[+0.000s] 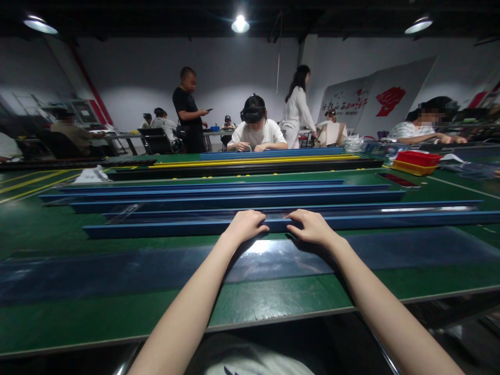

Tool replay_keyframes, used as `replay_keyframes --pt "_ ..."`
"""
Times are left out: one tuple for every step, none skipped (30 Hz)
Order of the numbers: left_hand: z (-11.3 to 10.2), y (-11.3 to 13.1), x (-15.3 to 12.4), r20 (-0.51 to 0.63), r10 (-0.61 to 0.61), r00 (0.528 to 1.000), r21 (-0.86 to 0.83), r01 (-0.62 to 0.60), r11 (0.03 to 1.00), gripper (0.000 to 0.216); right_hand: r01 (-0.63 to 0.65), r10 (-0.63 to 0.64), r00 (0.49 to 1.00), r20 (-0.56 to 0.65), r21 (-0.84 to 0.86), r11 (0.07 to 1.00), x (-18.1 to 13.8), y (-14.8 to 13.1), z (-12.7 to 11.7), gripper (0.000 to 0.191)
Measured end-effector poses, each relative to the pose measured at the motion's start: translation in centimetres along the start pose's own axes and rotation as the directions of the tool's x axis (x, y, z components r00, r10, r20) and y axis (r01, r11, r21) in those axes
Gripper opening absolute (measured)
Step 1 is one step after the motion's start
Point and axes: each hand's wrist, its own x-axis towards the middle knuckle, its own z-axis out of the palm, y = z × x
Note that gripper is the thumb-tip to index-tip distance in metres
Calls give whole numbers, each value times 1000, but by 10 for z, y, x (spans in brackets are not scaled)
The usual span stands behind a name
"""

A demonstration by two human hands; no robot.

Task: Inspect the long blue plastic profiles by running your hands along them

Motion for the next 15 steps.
replay_keyframes --pt "0 0 0 1 0 1000 1 0 1000 23 2 -2 1000 -2 -6 1000 0 0 0 33" --pt "-1 0 0 3 0 1000 0 0 1000 23 5 -5 1000 -3 -12 1000 0 0 0 32" --pt "-1 1 0 5 0 1000 -1 0 1000 23 8 -8 1000 -4 -18 1000 0 0 0 32" --pt "-1 1 0 7 -1 1000 -3 1 1000 23 10 -10 1000 -6 -23 1000 0 1 0 32" --pt "-1 1 0 10 -3 1000 -5 4 1000 23 13 -13 1000 -7 -26 1000 0 1 1 32" --pt "-1 1 1 12 -5 1000 -8 6 1000 23 15 -15 1000 -7 -29 999 0 1 1 32" --pt "-1 1 1 14 -7 1000 -10 7 1000 24 16 -16 1000 -7 -30 999 0 1 1 32" --pt "0 1 1 14 -7 1000 -12 7 1000 24 15 -15 1000 -6 -29 999 0 0 1 33" --pt "0 1 1 13 -7 1000 -14 8 1000 24 13 -13 1000 -4 -26 1000 0 0 1 33" --pt "1 1 1 12 -7 1000 -16 7 1000 24 10 -10 1000 0 -21 1000 0 0 0 34" --pt "1 1 1 10 -6 1000 -16 7 1000 24 8 -7 1000 3 -15 1000 0 0 0 34" --pt "1 0 1 8 -6 1000 -15 6 1000 24 7 -7 1000 4 -8 1000 0 0 0 34" --pt "1 0 1 7 -6 1000 -14 6 1000 24 8 -8 1000 4 0 1000 0 0 0 34" --pt "1 0 1 7 -6 1000 -13 6 1000 24 10 -10 1000 0 9 1000 0 0 0 34" --pt "1 0 1 7 -7 1000 -12 7 1000 23 15 -15 1000 -6 16 1000 0 0 0 35"
